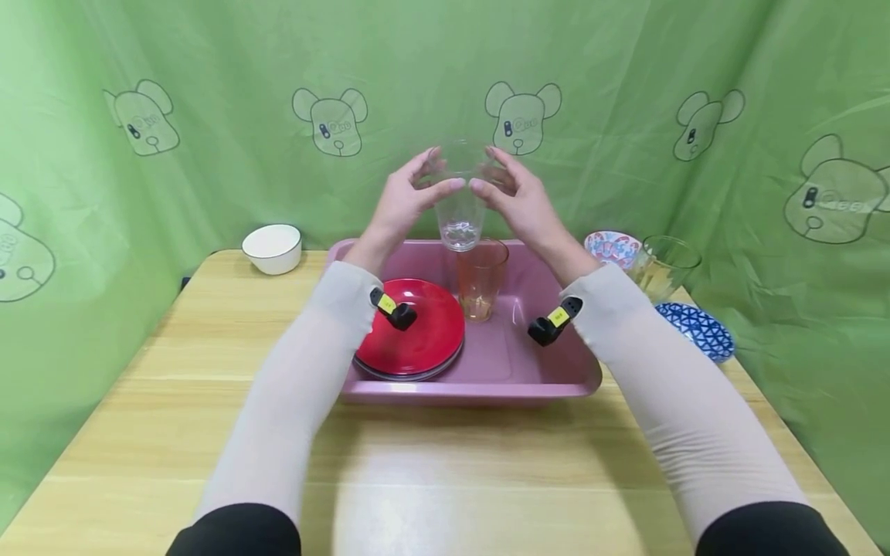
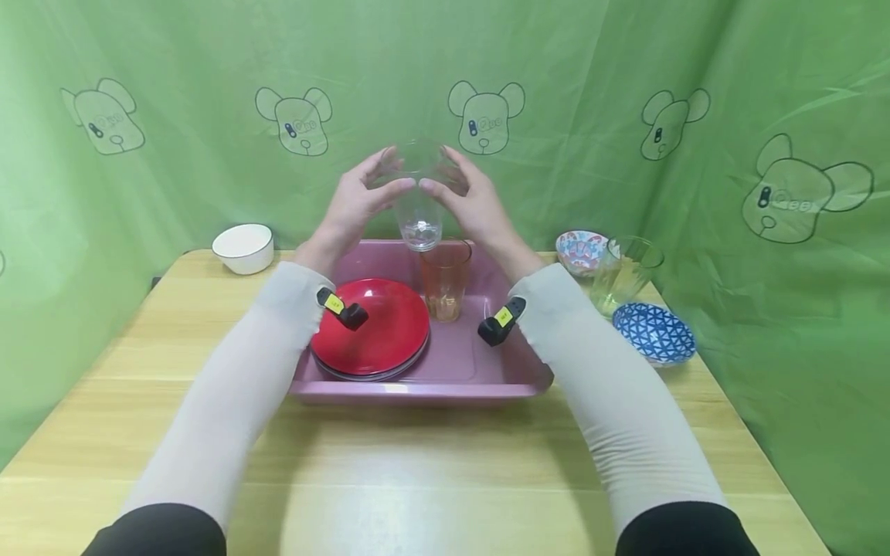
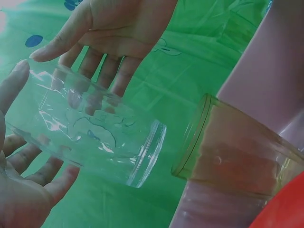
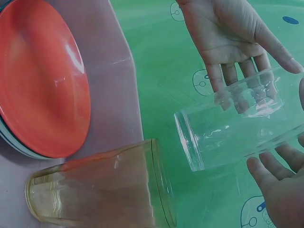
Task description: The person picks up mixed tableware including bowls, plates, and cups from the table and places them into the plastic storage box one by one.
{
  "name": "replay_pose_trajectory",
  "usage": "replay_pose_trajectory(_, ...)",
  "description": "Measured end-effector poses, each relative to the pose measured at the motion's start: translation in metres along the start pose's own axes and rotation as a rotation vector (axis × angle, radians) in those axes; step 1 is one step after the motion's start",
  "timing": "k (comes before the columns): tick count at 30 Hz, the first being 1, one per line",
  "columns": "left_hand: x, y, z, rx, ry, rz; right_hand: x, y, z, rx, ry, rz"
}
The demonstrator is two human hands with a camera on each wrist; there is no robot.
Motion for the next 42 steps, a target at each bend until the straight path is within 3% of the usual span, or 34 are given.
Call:
replay_pose_trajectory(7, 0.006, 0.009, -0.003, 0.000, -0.014, 0.020, -0.002, -0.009, 0.001, 0.036, -0.004, -0.025)
replay_pose_trajectory(16, 0.010, 0.020, -0.001, 0.085, -0.022, 0.062, -0.006, -0.022, -0.008, -0.044, 0.024, -0.042)
replay_pose_trajectory(31, 0.004, 0.040, 0.024, 0.209, -0.038, 0.108, -0.022, -0.031, -0.036, -0.094, 0.120, -0.032)
replay_pose_trajectory(42, 0.001, 0.050, 0.031, 0.194, -0.054, 0.153, -0.027, -0.036, -0.046, -0.132, 0.121, -0.015)
Point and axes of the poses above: each hand's wrist, its own x-axis towards the middle knuckle, its own y-axis out of the palm, z = x × y, the point moved 6 cm from there along x, towards the middle knuckle, and after that the axes turned 11 degrees about x, right-handed, at the moved point
